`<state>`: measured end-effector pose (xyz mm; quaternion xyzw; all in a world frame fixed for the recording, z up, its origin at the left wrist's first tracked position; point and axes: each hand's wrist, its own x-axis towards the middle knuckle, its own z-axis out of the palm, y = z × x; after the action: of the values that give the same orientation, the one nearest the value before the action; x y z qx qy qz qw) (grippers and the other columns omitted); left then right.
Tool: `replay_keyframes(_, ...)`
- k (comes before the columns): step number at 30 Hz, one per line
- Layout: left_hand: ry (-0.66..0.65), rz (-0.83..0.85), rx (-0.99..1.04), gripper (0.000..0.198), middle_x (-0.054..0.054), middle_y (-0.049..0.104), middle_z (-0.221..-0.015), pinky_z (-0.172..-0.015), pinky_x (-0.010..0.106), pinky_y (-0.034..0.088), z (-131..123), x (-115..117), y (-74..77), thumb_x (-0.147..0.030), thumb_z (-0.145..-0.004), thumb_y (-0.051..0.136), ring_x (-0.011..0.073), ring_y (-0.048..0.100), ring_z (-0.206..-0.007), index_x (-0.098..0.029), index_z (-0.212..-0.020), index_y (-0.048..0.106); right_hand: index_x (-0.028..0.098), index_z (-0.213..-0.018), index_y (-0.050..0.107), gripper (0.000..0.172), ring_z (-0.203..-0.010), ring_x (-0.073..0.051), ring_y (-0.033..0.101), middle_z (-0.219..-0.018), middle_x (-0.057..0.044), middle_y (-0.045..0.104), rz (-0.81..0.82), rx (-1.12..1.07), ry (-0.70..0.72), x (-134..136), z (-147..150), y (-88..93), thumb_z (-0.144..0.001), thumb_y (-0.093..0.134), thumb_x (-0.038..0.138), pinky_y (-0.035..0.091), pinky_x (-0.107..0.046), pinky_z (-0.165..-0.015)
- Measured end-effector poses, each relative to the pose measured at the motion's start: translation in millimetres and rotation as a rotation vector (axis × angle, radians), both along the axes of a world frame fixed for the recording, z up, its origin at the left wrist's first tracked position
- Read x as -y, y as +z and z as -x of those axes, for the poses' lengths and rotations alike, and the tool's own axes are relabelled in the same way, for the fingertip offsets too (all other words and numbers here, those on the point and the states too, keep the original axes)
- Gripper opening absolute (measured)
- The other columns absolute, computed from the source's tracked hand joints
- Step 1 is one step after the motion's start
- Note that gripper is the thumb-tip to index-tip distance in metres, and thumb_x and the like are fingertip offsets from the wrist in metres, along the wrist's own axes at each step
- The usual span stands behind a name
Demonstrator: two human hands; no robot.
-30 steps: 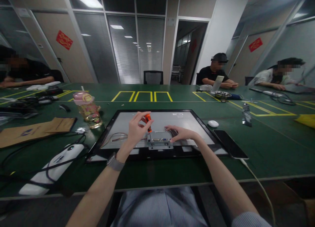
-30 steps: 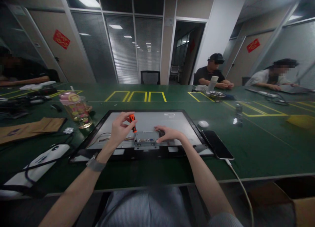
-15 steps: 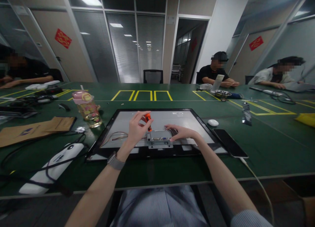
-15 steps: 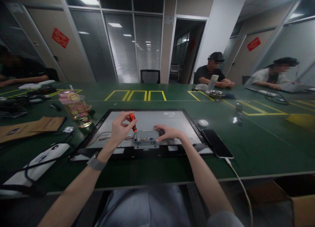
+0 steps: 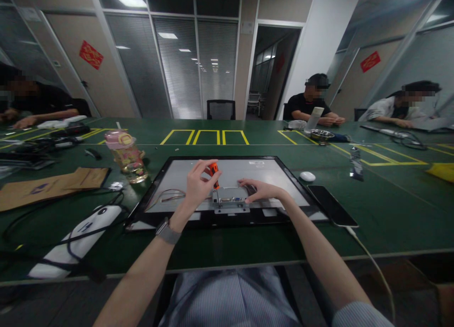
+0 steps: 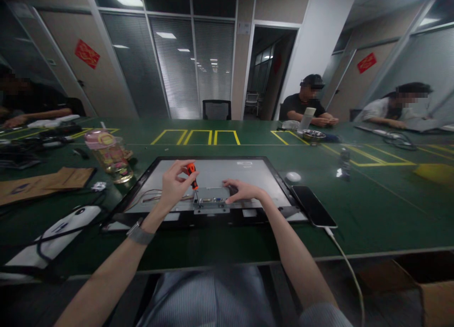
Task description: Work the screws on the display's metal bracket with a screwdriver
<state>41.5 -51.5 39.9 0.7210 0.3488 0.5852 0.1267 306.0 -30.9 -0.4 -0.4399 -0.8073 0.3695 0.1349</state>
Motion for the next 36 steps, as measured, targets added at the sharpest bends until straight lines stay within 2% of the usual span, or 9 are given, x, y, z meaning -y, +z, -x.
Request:
replay_keyframes(12,0.001,-0.005,0.02,0.028,0.003,0.057,-0.091,-0.043,0.012,0.05,-1.0,0.4,-1.2,-0.033,-0.08,0.065,0.0083,0.059,-0.068,-0.02,-0.105,0.062,0.024,-0.128,0.052,0.076,-0.138,-0.031,0.028,-0.15,-0.007,0.033,0.029,0.001,-0.018,2.2,1.7,3.8,-0.062,0.076,0.055,0.024,-0.045,-0.114)
replay_keyframes(20,-0.084,-0.12,-0.056,0.03,0.001,0.056,-0.091,-0.052,0.012,0.055,-5.6,12.4,-2.9,-0.029,-0.081,0.066,0.0083,0.059,-0.075,-0.023,-0.109,0.061,0.026,-0.128,0.052,0.075,-0.139,-0.03,0.026,-0.151,-0.006,0.033,0.019,-0.01,0.0,0.8,-0.5,1.3,-0.063,0.076,0.054,0.022,-0.045,-0.114)
replay_keyframes(22,-0.13,-0.083,-0.06,0.029,0.002,0.056,-0.094,-0.055,0.014,0.056,-7.7,15.4,-2.9,-0.029,-0.083,0.062,0.0093,0.059,-0.078,-0.023,-0.111,0.061,0.025,-0.128,0.052,0.075,-0.139,-0.029,0.027,-0.151,-0.006,0.033,0.017,-0.027,0.005,0.1,-0.5,0.3,-0.063,0.076,0.054,0.023,-0.044,-0.114)
replay_keyframes(24,-0.23,0.027,-0.036,0.029,0.004,0.058,-0.098,-0.059,0.018,0.057,-9.6,15.9,-3.6,-0.029,-0.087,0.055,0.0105,0.061,-0.079,-0.023,-0.116,0.058,0.025,-0.127,0.053,0.074,-0.138,-0.029,0.029,-0.151,-0.007,0.033,0.02,-0.043,0.005,-0.6,-0.1,-0.8,-0.063,0.076,0.054,0.023,-0.043,-0.114)
replay_keyframes(26,-0.353,0.135,0.022,0.029,0.006,0.06,-0.102,-0.067,0.024,0.058,-11.1,14.2,-4.8,-0.028,-0.09,0.05,0.0116,0.064,-0.079,-0.021,-0.118,0.055,0.024,-0.126,0.053,0.074,-0.138,-0.029,0.029,-0.151,-0.007,0.033,0.023,-0.049,0.004,-1.4,0.1,-1.9,-0.062,0.076,0.054,0.024,-0.042,-0.114)
replay_keyframes(28,-0.416,0.152,0.091,0.026,0.007,0.062,-0.1,-0.078,0.03,0.056,-12.2,11.6,-5.4,-0.027,-0.089,0.053,0.0126,0.064,-0.082,-0.02,-0.113,0.057,0.024,-0.125,0.054,0.075,-0.138,-0.028,0.03,-0.151,-0.007,0.033,0.016,-0.05,0.005,-2.3,0.0,-3.0,-0.061,0.077,0.055,0.024,-0.042,-0.114)
replay_keyframes(30,-0.388,0.108,0.152,0.021,0.005,0.06,-0.094,-0.081,0.028,0.053,-12.8,10.3,-4.3,-0.026,-0.084,0.06,0.0127,0.061,-0.083,-0.019,-0.103,0.063,0.023,-0.126,0.053,0.076,-0.138,-0.029,0.03,-0.151,-0.008,0.033,0.007,-0.046,0.009,-2.9,-0.3,-3.7,-0.061,0.076,0.056,0.023,-0.041,-0.114)
replay_keyframes(33,-0.312,0.097,0.209,0.014,0.003,0.055,-0.087,-0.071,0.022,0.05,-12.7,12.1,-0.1,-0.027,-0.082,0.063,0.0109,0.057,-0.077,-0.019,-0.093,0.067,0.023,-0.126,0.053,0.076,-0.137,-0.029,0.031,-0.15,-0.008,0.033,0.007,-0.038,0.01,-3.2,-0.5,-3.5,-0.061,0.077,0.056,0.024,-0.042,-0.114)
replay_keyframes(36,-0.352,0.187,0.213,0.021,0.004,0.058,-0.088,-0.072,0.024,0.05,-11.3,13.8,1.7,-0.031,-0.088,0.054,0.012,0.058,-0.077,-0.019,-0.102,0.066,0.024,-0.125,0.054,0.076,-0.138,-0.03,0.03,-0.15,-0.007,0.034,0.016,-0.038,0.003,-3.0,-0.2,-2.7,-0.06,0.077,0.056,0.023,-0.042,-0.115)
